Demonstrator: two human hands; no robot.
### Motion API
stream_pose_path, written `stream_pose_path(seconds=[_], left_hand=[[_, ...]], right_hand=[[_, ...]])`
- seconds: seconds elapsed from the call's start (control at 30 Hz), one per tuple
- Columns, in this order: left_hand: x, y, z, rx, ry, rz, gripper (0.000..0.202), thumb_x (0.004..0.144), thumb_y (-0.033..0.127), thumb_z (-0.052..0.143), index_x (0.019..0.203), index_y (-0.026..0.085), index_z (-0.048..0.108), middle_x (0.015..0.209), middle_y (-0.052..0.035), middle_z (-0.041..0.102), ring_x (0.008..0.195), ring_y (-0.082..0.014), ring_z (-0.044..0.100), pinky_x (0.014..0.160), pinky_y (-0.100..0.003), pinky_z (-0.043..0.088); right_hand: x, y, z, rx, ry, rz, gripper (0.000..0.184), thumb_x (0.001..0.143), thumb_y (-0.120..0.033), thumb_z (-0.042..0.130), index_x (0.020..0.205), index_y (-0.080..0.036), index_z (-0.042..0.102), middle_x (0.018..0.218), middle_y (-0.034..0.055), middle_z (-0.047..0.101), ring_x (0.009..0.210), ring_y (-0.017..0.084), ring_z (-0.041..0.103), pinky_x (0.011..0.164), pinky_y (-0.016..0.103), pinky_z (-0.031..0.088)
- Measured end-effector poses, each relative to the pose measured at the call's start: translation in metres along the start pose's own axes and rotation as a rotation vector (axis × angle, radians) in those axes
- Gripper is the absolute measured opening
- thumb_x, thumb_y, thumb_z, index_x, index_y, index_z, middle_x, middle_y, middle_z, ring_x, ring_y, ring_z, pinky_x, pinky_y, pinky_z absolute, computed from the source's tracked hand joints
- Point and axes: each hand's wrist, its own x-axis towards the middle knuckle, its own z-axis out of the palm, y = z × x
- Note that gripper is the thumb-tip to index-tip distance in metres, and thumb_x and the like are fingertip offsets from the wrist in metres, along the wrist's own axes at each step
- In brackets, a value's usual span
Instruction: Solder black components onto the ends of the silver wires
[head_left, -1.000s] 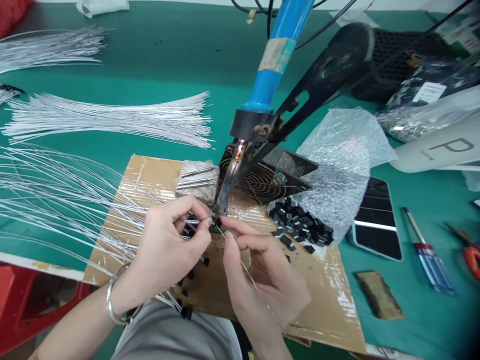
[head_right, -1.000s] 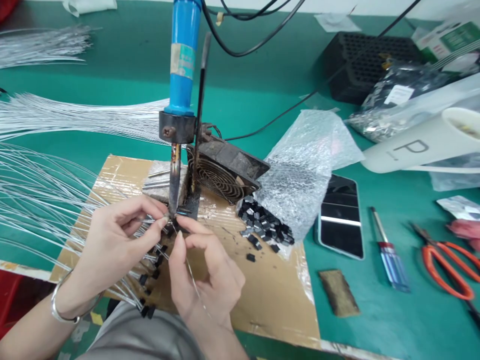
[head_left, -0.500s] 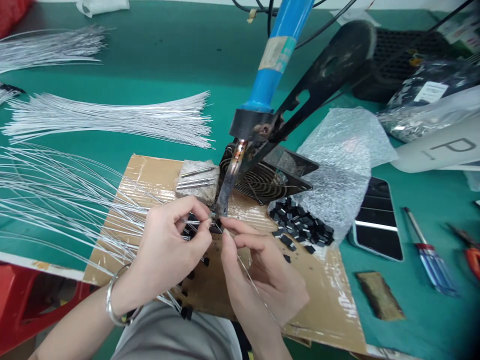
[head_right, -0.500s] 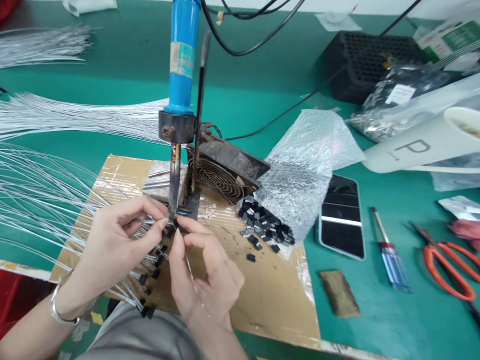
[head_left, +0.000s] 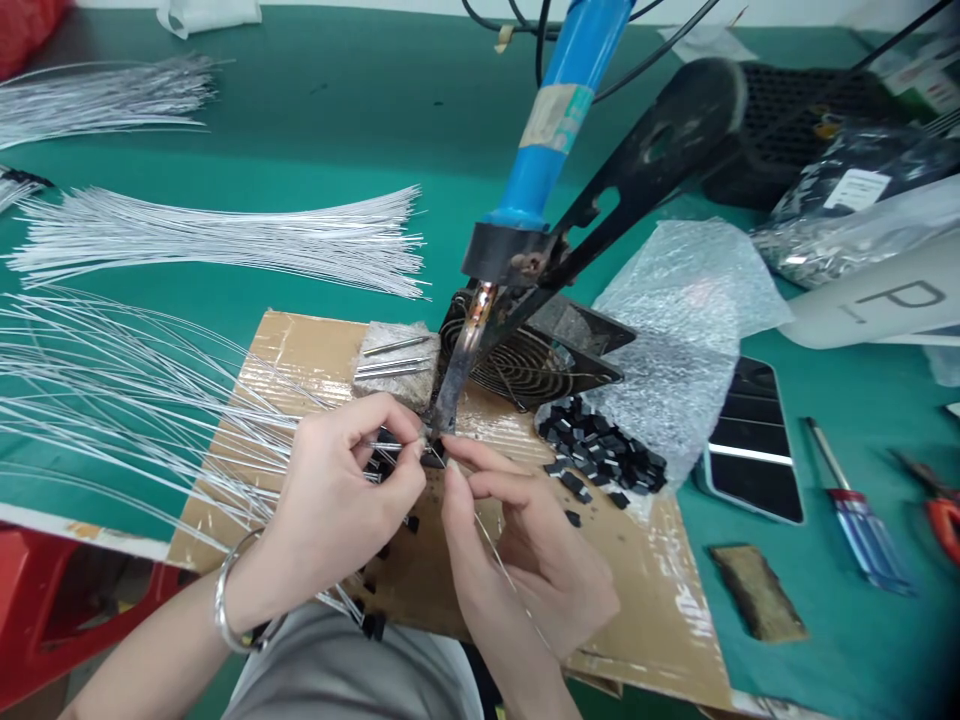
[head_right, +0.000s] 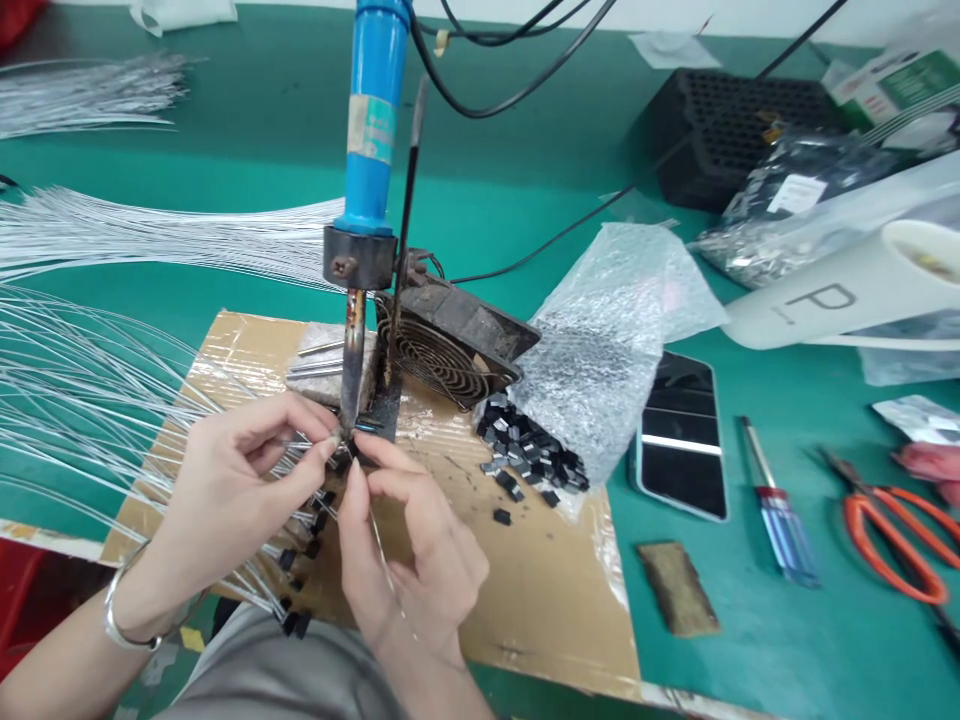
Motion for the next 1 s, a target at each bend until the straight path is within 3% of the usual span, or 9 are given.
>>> stream_pose_path(seconds=[0.23, 0.53, 1.0], left_hand=[[-0.0007, 0.0006, 0.0005, -0.002, 0.005, 0.013, 0.012, 0.081, 0.018, 0.058, 0.072, 0.018, 0.065, 0.080, -0.0038, 0.076, 0.059, -0.0122, 0.055, 0.050, -0.024, 0.037], [-0.0008, -0.0001, 0.0012, 0.000, -0.001, 0.000, 0.011, 0.081, 0.018, 0.059, 0.072, 0.019, 0.066, 0.079, -0.0029, 0.075, 0.059, -0.0120, 0.054, 0.050, -0.024, 0.038], [-0.0008, 0.0009, 0.0014, -0.011, -0.003, -0.013, 0.012, 0.081, 0.019, 0.059, 0.072, 0.019, 0.066, 0.083, -0.0056, 0.078, 0.073, -0.0177, 0.068, 0.052, -0.025, 0.040]], right_hand=[[0.0006, 0.0016, -0.0005, -0.131, 0.011, -0.115, 0.014, 0.088, -0.008, 0.079, 0.091, -0.019, 0.071, 0.103, 0.0053, 0.085, 0.082, 0.014, 0.082, 0.084, 0.022, 0.064], [0.0026, -0.0026, 0.0001, -0.146, 0.027, -0.095, 0.014, 0.089, -0.008, 0.077, 0.088, -0.020, 0.070, 0.100, 0.0053, 0.085, 0.080, 0.014, 0.082, 0.080, 0.023, 0.064], [0.0009, 0.0018, -0.0017, -0.163, -0.004, -0.132, 0.016, 0.087, -0.006, 0.079, 0.093, -0.019, 0.071, 0.103, 0.0050, 0.085, 0.084, 0.014, 0.083, 0.085, 0.022, 0.065]])
